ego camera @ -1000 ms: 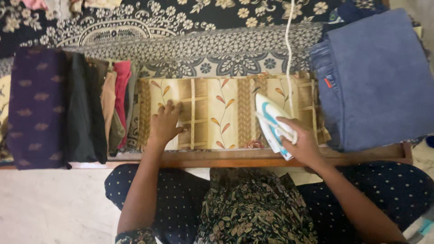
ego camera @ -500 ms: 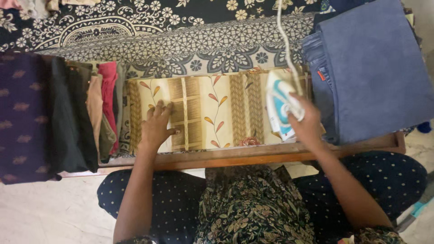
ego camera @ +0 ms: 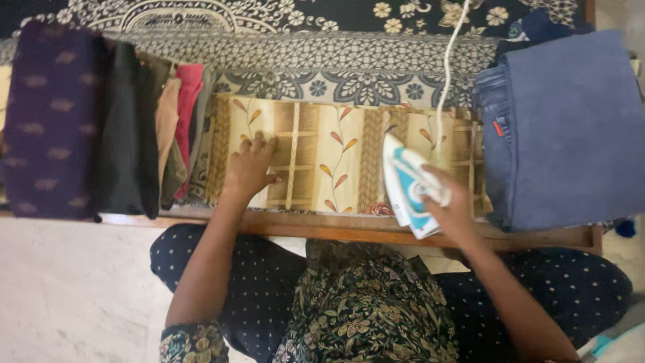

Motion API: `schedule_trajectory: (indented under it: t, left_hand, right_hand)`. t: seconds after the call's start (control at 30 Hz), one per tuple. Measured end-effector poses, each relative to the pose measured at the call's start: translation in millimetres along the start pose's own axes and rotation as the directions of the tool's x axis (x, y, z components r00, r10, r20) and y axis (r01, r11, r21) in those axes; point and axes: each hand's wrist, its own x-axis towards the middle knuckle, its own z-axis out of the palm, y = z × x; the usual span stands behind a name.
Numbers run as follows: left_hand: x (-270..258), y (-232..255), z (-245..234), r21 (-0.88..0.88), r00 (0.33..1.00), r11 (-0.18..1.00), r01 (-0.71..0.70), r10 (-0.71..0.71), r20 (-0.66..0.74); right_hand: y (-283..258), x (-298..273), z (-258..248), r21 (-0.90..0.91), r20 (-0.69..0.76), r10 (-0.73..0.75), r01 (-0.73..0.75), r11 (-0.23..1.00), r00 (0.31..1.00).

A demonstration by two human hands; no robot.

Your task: The person irons a patterned piece of fabric on a wooden board using a handheld electric iron. They smooth the fabric with their left hand while moving the iron back and forth with their right hand to remove wrinkles.

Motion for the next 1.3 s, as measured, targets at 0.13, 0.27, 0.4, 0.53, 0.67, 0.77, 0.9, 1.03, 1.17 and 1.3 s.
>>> schedule_trajectory:
  t: [0.13, 0.27, 0.4, 0.53, 0.67, 0.77, 0.9, 1.03, 1.17, 1.3]
  left_hand:
    - [-4.6, -0.4, 2.0, 0.022, 0.999, 0.999, -0.024, 0.024, -0.033]
    - [0.5, 4.1, 14.9, 0.02, 0.999, 1.0, -0.006, 0.005, 0.044]
    - [23.2, -48.5, 26.1, -0.122, 0.99, 0.984, -0.127, 0.133, 0.044]
    - [25.6, -125.9, 34.9, -0.221, 0.979, 0.957, 0.186, -0.161, 0.128]
    - [29.9, -140.1, 41.9, -0.31, 0.955, 0.907, 0.284, -0.237, 0.18]
    - [37.2, -131.9, 45.8, -0.343, 0.951, 0.889, 0.304, -0.261, 0.166]
    - [36.5, -122.6, 39.4, -0.349, 0.953, 0.887, 0.301, -0.276, 0.122]
    - [36.5, -106.4, 37.5, -0.248, 0.924, 0.89, 0.382, -0.358, 0.136]
    - [44.2, -101.0, 37.6, -0.141, 0.895, 0.888, 0.437, -0.414, 0.165]
    - [47.2, -99.3, 40.2, -0.138, 0.832, 0.832, 0.537, -0.497, 0.246]
  right_hand:
    - [-17.4, 5.9, 35.9, -0.135, -0.02, -0.117, 0.113, 0.984, 0.993]
    - [-16.3, 29.2, 57.7, -0.116, -0.184, -0.195, 0.176, 0.978, 0.963]
    - [-16.6, 57.0, 71.2, 0.09, -0.162, -0.058, 0.074, 0.993, 0.985]
    - [-26.5, 70.5, 58.7, 0.371, -0.016, 0.14, -0.124, 0.92, 0.99]
    - [-54.4, 48.5, 54.5, 0.169, -0.071, -0.16, 0.17, 0.971, 0.985]
    - [-71.9, 20.3, 70.1, 0.315, -0.006, 0.193, -0.182, 0.932, 0.981]
    - [-65.5, 26.3, 110.0, 0.111, -0.035, 0.013, -0.01, 0.994, 0.999]
    - [-51.1, 44.7, 125.2, 0.015, -0.06, -0.105, 0.106, 0.994, 0.993]
    - [-47.7, 58.6, 120.8, 0.093, -0.006, -0.162, 0.162, 0.982, 0.987]
    - [-55.5, 58.7, 105.4, 0.358, 0.163, -0.014, -0.047, 0.933, 0.986]
